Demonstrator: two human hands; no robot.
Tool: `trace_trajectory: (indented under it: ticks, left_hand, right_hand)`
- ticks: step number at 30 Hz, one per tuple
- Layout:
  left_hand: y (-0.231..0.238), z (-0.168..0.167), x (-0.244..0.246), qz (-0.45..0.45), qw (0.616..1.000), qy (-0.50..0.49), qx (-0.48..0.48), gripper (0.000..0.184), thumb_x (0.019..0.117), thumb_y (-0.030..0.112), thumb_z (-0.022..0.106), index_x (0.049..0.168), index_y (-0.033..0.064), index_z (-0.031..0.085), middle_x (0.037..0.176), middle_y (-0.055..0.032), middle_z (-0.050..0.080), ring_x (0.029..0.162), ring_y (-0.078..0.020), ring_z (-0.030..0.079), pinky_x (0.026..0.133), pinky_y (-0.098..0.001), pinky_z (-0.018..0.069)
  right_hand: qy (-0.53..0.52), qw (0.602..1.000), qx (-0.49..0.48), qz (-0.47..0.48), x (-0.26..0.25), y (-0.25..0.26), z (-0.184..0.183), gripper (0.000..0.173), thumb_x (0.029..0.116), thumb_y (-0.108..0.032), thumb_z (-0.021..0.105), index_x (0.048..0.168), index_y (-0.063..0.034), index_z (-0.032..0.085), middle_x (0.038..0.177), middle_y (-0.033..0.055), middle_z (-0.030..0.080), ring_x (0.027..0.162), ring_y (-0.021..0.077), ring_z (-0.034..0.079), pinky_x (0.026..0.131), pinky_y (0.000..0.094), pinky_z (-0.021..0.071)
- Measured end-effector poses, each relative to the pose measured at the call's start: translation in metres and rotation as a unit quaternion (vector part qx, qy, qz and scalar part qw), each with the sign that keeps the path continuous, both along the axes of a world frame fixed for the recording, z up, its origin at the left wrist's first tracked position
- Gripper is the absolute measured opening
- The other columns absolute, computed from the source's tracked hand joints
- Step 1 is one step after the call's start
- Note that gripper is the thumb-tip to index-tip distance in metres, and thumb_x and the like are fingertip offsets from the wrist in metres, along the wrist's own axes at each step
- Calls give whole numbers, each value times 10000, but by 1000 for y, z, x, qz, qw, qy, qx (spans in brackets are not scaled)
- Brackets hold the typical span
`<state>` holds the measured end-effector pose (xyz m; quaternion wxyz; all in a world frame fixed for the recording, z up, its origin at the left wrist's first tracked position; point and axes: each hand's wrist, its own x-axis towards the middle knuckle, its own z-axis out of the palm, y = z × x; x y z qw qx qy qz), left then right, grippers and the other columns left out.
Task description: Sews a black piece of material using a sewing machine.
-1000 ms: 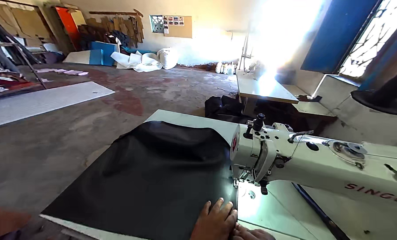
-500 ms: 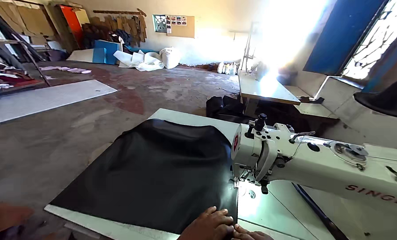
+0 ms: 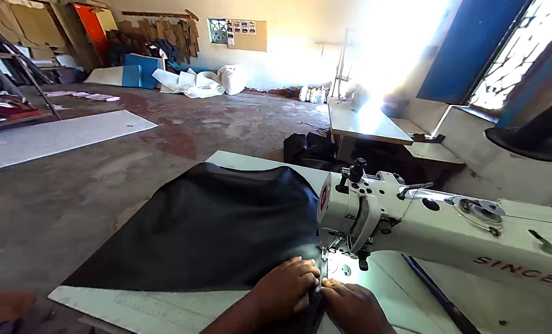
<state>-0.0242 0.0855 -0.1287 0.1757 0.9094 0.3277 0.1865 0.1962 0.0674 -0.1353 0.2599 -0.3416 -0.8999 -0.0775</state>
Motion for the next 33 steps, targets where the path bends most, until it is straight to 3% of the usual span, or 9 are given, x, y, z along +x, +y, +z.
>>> trace_trajectory:
  ticks: [8, 14, 17, 20, 22, 25, 27, 29, 33]
  left_hand:
    - [19, 4, 3, 0, 1000, 17, 0, 253, 993, 74, 526, 1137, -43, 699, 1340, -184, 664, 1354, -346, 561, 1184, -489, 368]
    - [-42, 12, 22, 86, 988, -71, -110, 346, 957, -25, 568, 1295, -74, 625, 1345, -251, 638, 1371, -416, 530, 1212, -640, 251]
    - [-66, 12, 24, 110, 976, -99, -160, 537, 1039, 306, 552, 1447, -42, 525, 1508, -213, 529, 1466, -396, 423, 1215, -680, 166]
    - [-73, 15, 24, 100, 982, -19, -159, 954, 893, 582, 675, 1541, -56, 386, 1597, -228, 412, 1513, -410, 336, 1204, -711, 113]
    - [-76, 12, 27, 106, 988, 20, -114, 957, 869, 506, 749, 1538, -71, 380, 1587, -242, 420, 1496, -423, 364, 1190, -718, 161]
    - [-70, 4, 29, 131, 989, -2, -63, 482, 992, 155, 603, 1433, -32, 559, 1502, -189, 549, 1439, -401, 464, 1158, -724, 246]
    - [-58, 10, 27, 135, 987, -2, -92, 438, 957, -17, 552, 1388, 12, 624, 1479, -140, 585, 1448, -382, 457, 1146, -764, 197]
    - [-40, 19, 21, 115, 983, 25, -141, 457, 950, -36, 573, 1396, 49, 625, 1500, -106, 569, 1488, -367, 397, 1133, -807, 103]
    - [-27, 23, 15, 92, 982, 46, -157, 455, 956, -24, 574, 1395, 83, 627, 1507, -80, 563, 1501, -366, 373, 1111, -831, 78]
  right_hand:
    - [30, 995, -49, -80, -10, -3, -2, 144, 876, -50, 679, 950, -67, 801, 979, 100, 793, 929, 259, 778, 760, 430, 634]
    - [65, 981, -171, -69, -4, -21, 5, 278, 944, 27, 574, 1127, -32, 775, 1203, 149, 748, 1158, 373, 698, 958, 575, 538]
    - [59, 980, -179, -61, 0, -19, 6, 252, 931, 27, 586, 1066, -38, 789, 1210, 117, 750, 1162, 353, 694, 954, 566, 536]
    - [48, 982, -171, -60, 0, -17, 9, 231, 911, 39, 606, 1020, -36, 796, 1164, 112, 765, 1121, 357, 708, 914, 562, 551]
    - [37, 984, -165, -62, 0, -16, 11, 225, 919, 26, 609, 1021, -49, 796, 1145, 103, 771, 1099, 349, 715, 893, 545, 558]
    - [36, 987, -144, -67, -1, -10, 8, 278, 907, 41, 604, 1071, -70, 798, 1144, 98, 771, 1059, 342, 725, 871, 535, 569]
    - [21, 987, -138, -79, -3, -6, 8, 325, 894, 54, 596, 1113, -83, 792, 1168, 94, 764, 1056, 336, 722, 875, 524, 568]
    - [11, 988, -126, -89, -5, -2, 7, 349, 885, 61, 596, 1133, -88, 789, 1179, 94, 762, 1049, 335, 727, 878, 522, 571]
    - [16, 985, -135, -109, -1, -7, 7, 374, 922, 29, 586, 1200, -133, 777, 1183, 80, 761, 1091, 345, 712, 886, 566, 551]
